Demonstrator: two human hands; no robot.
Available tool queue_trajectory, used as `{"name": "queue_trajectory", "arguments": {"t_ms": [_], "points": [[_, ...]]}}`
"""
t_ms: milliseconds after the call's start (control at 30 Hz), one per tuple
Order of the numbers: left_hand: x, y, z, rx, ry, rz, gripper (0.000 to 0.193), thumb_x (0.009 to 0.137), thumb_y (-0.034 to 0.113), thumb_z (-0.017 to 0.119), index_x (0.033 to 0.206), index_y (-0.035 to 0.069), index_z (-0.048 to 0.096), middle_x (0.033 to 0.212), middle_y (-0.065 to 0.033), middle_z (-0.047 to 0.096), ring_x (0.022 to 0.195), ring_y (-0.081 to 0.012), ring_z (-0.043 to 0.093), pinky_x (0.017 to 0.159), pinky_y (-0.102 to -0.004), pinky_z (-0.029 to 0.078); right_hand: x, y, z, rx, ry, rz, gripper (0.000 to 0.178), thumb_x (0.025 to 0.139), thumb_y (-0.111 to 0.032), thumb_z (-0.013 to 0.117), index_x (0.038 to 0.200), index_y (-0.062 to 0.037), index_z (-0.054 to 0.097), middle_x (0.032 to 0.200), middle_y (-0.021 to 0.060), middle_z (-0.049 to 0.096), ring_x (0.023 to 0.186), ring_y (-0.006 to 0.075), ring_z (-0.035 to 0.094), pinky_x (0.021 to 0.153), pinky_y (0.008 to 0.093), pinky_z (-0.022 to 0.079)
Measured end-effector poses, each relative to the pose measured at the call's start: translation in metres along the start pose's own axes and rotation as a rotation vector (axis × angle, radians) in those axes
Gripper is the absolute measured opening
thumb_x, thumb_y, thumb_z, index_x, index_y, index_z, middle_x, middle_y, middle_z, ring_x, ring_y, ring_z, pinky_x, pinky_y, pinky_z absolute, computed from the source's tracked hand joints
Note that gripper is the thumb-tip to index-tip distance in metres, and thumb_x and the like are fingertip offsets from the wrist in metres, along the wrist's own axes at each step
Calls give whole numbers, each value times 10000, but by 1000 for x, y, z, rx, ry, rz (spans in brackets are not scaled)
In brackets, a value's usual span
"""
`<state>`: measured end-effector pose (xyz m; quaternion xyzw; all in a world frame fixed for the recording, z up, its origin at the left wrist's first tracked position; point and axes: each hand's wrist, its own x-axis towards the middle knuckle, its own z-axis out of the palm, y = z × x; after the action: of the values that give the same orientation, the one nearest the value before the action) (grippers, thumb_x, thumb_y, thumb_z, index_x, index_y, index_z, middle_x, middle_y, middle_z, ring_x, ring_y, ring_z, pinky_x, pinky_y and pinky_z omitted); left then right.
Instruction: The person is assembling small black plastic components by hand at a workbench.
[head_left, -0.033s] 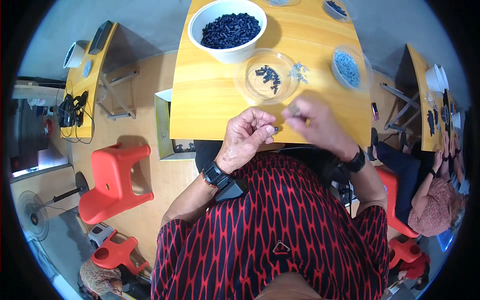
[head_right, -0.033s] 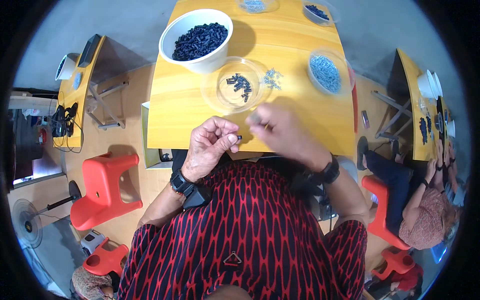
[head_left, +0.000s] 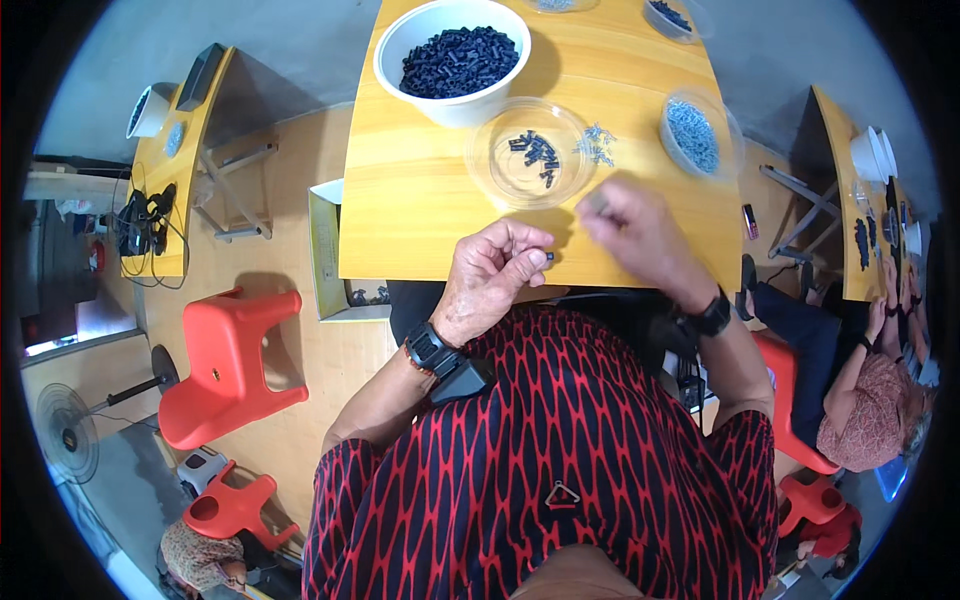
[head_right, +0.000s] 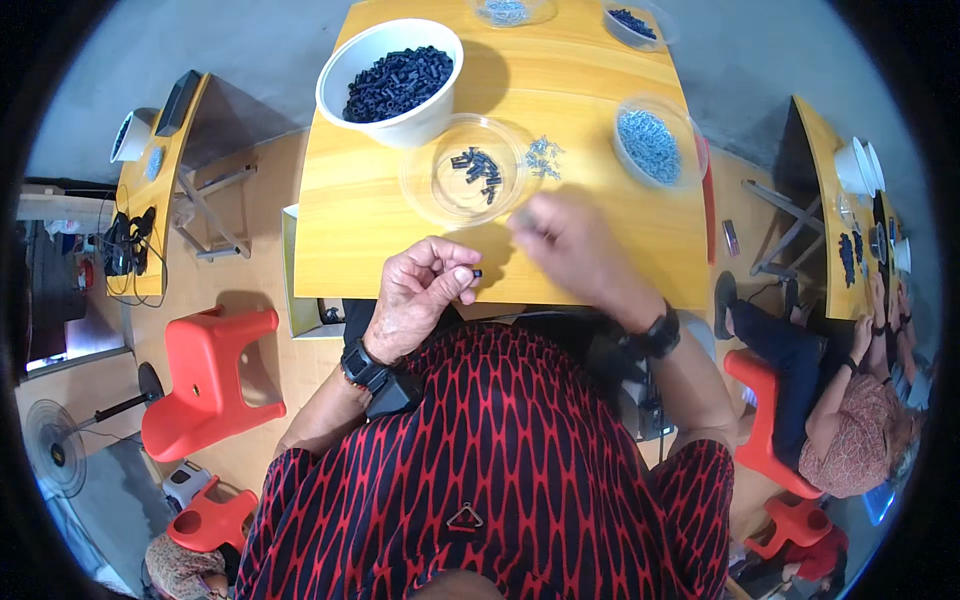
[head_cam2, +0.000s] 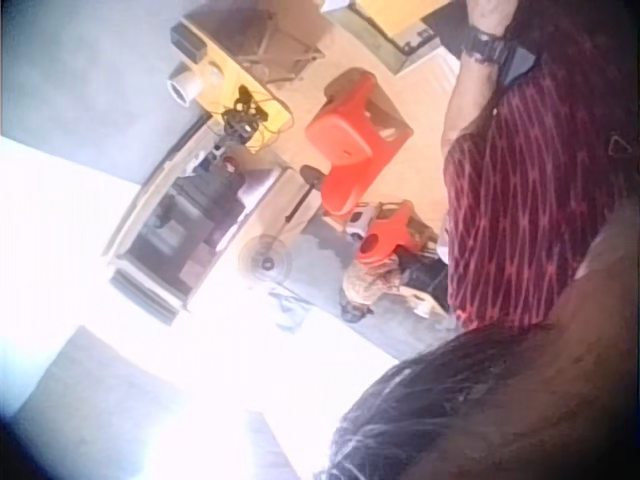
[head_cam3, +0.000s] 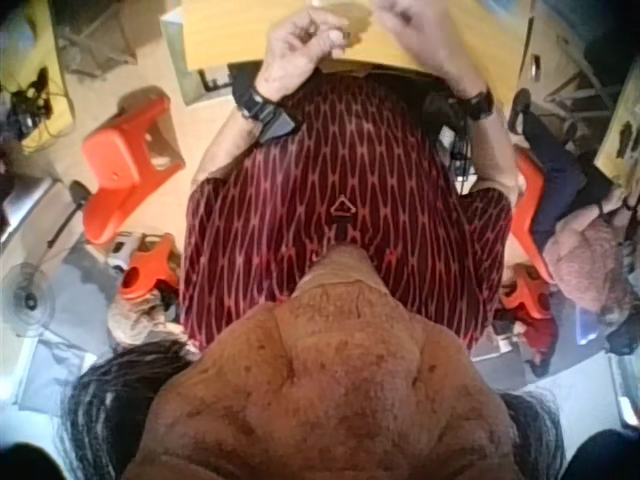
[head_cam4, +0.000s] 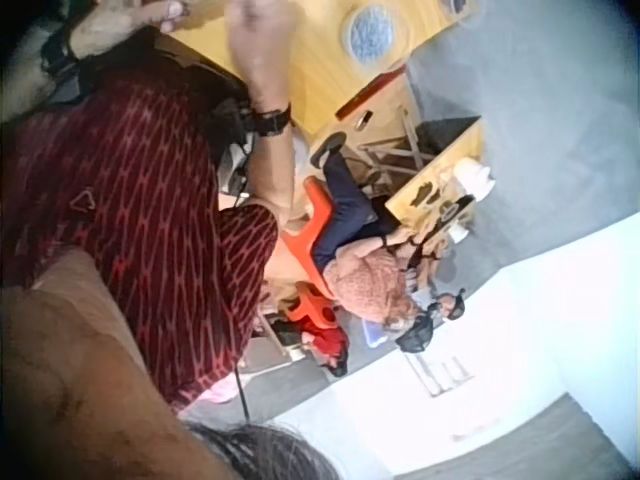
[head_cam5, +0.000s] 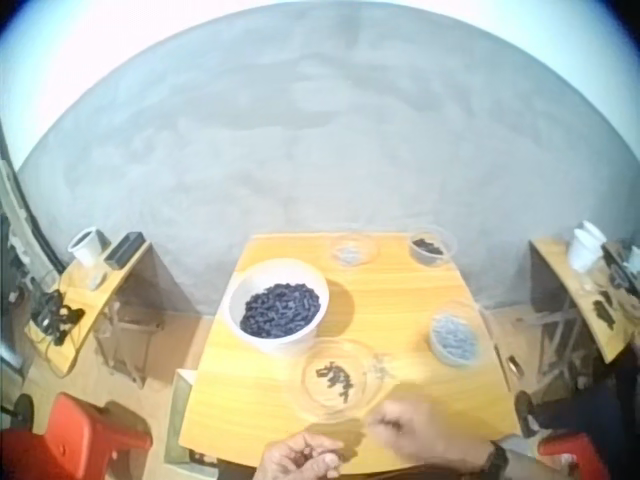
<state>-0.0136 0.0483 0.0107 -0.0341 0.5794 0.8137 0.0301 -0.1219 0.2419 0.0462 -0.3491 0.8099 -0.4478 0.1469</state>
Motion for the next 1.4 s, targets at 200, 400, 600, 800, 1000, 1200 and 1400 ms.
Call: {"name": "queue_trajectory", "arguments": {"t_ms": [200,400,600,800,1000,1200,1400], "points": [[4,-14,-6,118,-42,-60,116,963,102,587,1015,9,633,794,8,603,637,-50,513,604,-185,440,22,76,-18,-246,395,-11,129,864,-81,582,905,41,584,851,216,607,812,378,593,719,418,465],[3,-22,-10,80,-30,-112,111,975,98,561,1020,12,615,765,22,568,613,-42,485,584,-183,430,44,73,-21,-347,273,34,149,857,-98,585,820,38,539,865,219,585,859,396,547,757,453,438],[4,-23,-11,8,-44,-100,128,977,105,564,1044,4,606,779,9,582,628,-47,514,601,-188,443,50,82,-26,-489,236,-29,147,837,-98,588,814,36,533,818,228,588,796,414,552,720,480,441],[5,-26,-15,-5,-57,-104,147,981,118,560,1066,4,599,809,-9,598,642,-55,536,617,-192,459,49,68,-28,-384,288,74,161,854,-109,598,829,41,546,797,233,592,744,399,578,682,457,462],[4,-27,-18,-155,-66,-96,173,980,155,567,1080,14,577,834,-29,604,639,-76,551,604,-219,486,20,49,-20,337,337,247,93,879,-71,637,916,12,614,797,73,644,657,121,612,582,252,492],[9,-11,-5,-275,-82,-76,221,966,205,593,1079,16,571,809,-36,600,618,-97,558,591,-242,499,3,8,-3,577,213,148,104,897,-21,625,986,32,627,874,61,663,702,92,628,585,218,500],[9,-6,-3,-356,-14,-59,191,967,185,591,1063,22,568,820,-46,614,626,-105,569,602,-263,511,4,-22,16,666,93,138,70,896,-3,627,958,24,642,903,63,658,779,104,632,696,241,518]]}}
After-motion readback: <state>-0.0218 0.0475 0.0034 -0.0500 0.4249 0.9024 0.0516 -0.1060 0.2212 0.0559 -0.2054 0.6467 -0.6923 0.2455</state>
